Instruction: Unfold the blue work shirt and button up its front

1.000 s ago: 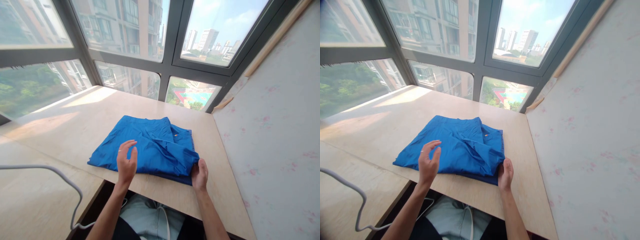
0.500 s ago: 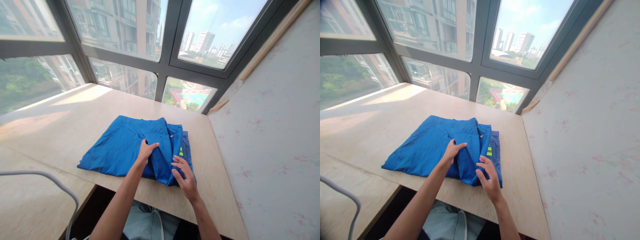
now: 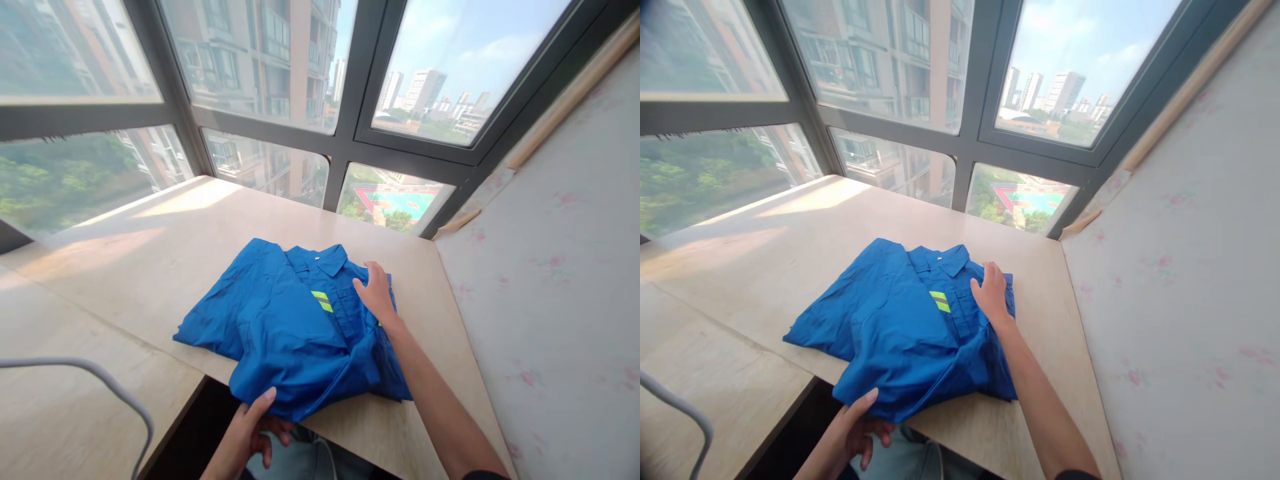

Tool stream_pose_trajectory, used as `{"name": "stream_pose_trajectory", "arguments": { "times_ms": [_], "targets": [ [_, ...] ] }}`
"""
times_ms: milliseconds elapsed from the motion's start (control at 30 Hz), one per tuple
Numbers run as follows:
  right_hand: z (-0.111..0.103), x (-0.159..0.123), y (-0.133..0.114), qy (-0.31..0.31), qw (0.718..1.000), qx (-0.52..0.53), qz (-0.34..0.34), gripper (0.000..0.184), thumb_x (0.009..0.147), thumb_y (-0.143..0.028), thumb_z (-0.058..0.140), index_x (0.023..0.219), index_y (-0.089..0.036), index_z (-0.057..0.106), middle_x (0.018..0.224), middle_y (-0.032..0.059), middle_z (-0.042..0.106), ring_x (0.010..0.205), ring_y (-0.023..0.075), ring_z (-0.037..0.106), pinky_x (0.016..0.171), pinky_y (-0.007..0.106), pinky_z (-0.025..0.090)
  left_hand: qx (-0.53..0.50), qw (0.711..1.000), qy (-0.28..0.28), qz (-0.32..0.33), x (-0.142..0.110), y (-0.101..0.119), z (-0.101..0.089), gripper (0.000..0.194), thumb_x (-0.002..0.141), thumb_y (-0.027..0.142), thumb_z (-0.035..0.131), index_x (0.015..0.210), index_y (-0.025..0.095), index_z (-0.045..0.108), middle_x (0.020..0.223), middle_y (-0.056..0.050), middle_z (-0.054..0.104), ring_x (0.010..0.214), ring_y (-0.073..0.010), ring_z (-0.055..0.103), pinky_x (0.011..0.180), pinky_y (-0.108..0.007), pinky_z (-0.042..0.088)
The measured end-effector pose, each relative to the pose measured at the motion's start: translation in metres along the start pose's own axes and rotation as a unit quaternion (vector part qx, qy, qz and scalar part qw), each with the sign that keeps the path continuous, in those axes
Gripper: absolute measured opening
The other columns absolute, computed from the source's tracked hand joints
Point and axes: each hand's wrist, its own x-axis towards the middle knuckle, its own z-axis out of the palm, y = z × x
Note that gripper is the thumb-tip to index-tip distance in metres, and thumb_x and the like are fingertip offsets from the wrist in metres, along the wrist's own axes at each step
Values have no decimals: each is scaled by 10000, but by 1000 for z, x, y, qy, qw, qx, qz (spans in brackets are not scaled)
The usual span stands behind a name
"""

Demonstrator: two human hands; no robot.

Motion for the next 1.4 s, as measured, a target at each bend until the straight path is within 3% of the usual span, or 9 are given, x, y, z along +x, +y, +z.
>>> {"name": "stream_pose_trajectory", "arguments": {
  "times_ms": [233, 367, 500, 633, 733, 867, 1033, 1200, 1400],
  "targets": [
    [30, 47, -47, -202, 967, -154, -10, 694, 870, -337, 611, 1469, -88, 365, 1553, 231, 356, 1449, 333, 321, 1168, 528, 246, 198, 896, -393, 66, -29, 70, 4, 547, 801, 707, 598, 772, 201, 804, 557, -91, 666, 532, -192, 640, 550, -298, 499],
    [41, 66, -51, -211, 965, -145, 62, 740, 849, -444, 665, 1400, -18, 417, 1358, 288, 545, 1291, 372, 513, 1039, 479, 406, 219, 927, -159, 258, 25, 103, 39, 483, 884, 607, 510, 972, 191, 738, 858, -111, 751, 763, -241, 703, 657, -341, 563],
    [33, 77, -49, -175, 972, -140, 68, 509, 875, -415, 638, 1251, -78, 571, 1170, 232, 669, 1112, 342, 630, 906, 415, 477, 444, 791, 95, 409, 95, 101, 45, 518, 793, 406, 658, 1253, 168, 630, 1312, -178, 638, 1350, -375, 485, 1109, -518, 409],
    [9, 94, -53, -46, 997, -47, 27, 293, 936, -380, 505, 1080, -198, 683, 1050, 110, 719, 983, 267, 644, 834, 363, 477, 560, 712, 209, 368, 129, 93, 17, 696, 811, 401, 638, 1381, 28, 499, 1432, -299, 496, 1417, -435, 371, 1121, -545, 360],
    [-12, 119, -68, 69, 991, 111, -39, 267, 877, -401, 558, 905, -179, 705, 815, 58, 697, 774, 216, 603, 771, 339, 473, 572, 724, 218, 317, 136, 98, 0, 669, 814, 410, 614, 1367, 47, 514, 1237, -259, 639, 1194, -395, 584, 958, -475, 474],
    [-44, 163, -95, 154, 960, 222, -79, 264, 866, -414, 580, 889, -165, 664, 747, 20, 628, 701, 170, 541, 732, 309, 464, 456, 831, 133, 290, 136, 112, 7, 361, 764, 362, 619, 1068, 177, 686, 685, -35, 664, 734, -254, 657, 710, -336, 477],
    [-75, 208, -90, 279, 927, 251, 8, 227, 939, -299, 458, 1056, -138, 569, 999, 89, 617, 966, 202, 587, 936, 374, 455, 238, 893, 121, 362, 112, 115, 31, 338, 749, 489, 631, 906, 191, 664, 717, -17, 655, 668, -188, 603, 653, -294, 465],
    [-72, 190, -62, 196, 939, 276, 57, 539, 823, -116, 476, 1354, -93, 391, 1389, 211, 479, 1243, 220, 538, 1056, 394, 423, 331, 920, -83, 193, 65, 99, 17, 392, 742, 565, 627, 606, 225, 490, 489, 21, 538, 445, -137, 477, 460, -248, 367],
    [-28, 77, -57, -73, 960, 261, -72, 419, 825, -241, 551, 1233, -156, 593, 1259, 127, 647, 1191, 235, 612, 1075, 436, 456, 502, 806, -278, 147, 29, 105, 19, 331, 878, 456, 545, 708, 208, 684, 663, -33, 694, 612, -170, 630, 574, -250, 447]
  ]
}}
